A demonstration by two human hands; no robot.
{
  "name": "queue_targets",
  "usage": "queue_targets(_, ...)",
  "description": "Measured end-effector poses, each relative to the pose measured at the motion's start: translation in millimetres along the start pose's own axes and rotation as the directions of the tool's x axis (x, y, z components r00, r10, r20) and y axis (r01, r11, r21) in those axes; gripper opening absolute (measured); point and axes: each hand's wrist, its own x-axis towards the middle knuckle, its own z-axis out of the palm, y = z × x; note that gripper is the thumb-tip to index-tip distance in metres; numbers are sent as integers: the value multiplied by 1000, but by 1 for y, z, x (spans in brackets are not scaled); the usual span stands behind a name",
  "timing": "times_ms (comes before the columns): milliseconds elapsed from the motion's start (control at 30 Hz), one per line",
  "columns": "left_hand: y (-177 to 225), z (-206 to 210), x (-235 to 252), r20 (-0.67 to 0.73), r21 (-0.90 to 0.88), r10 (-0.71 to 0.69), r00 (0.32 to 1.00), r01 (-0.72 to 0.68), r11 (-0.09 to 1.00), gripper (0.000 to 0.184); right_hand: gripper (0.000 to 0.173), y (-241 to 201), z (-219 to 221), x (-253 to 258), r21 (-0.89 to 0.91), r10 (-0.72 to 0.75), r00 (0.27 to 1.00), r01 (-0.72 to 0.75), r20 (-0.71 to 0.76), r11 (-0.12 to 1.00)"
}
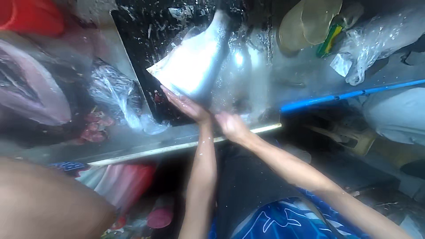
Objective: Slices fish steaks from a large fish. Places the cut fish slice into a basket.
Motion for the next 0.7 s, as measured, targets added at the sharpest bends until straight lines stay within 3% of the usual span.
queue_targets(200, 0, 1, 0, 11, 59, -6, 1000, 6, 998, 63, 63, 10, -1, -28, 52, 25, 999, -24, -23, 998)
queue_targets(333, 5, -2, -10, 38, 177, 23, 999, -29, 984, 61, 76, 12, -25, -69, -49, 202, 975, -198, 96, 979)
queue_targets(433, 15, 1, -15, 38, 123, 28, 999, -32, 992, 59, 82, 2, -45, -78, -150, 303, 940, -281, 154, 948)
queue_targets(600, 11, -7, -2, -29, 45, -63, 998, 65, 997, 54, 72, -2, -49, -80, -124, 209, 974, -197, 93, 973)
queue_targets(700, 39, -8, 9, -100, 204, -93, 991, 112, 973, 48, 70, -1, -38, -63, -106, 157, 986, -151, 52, 983)
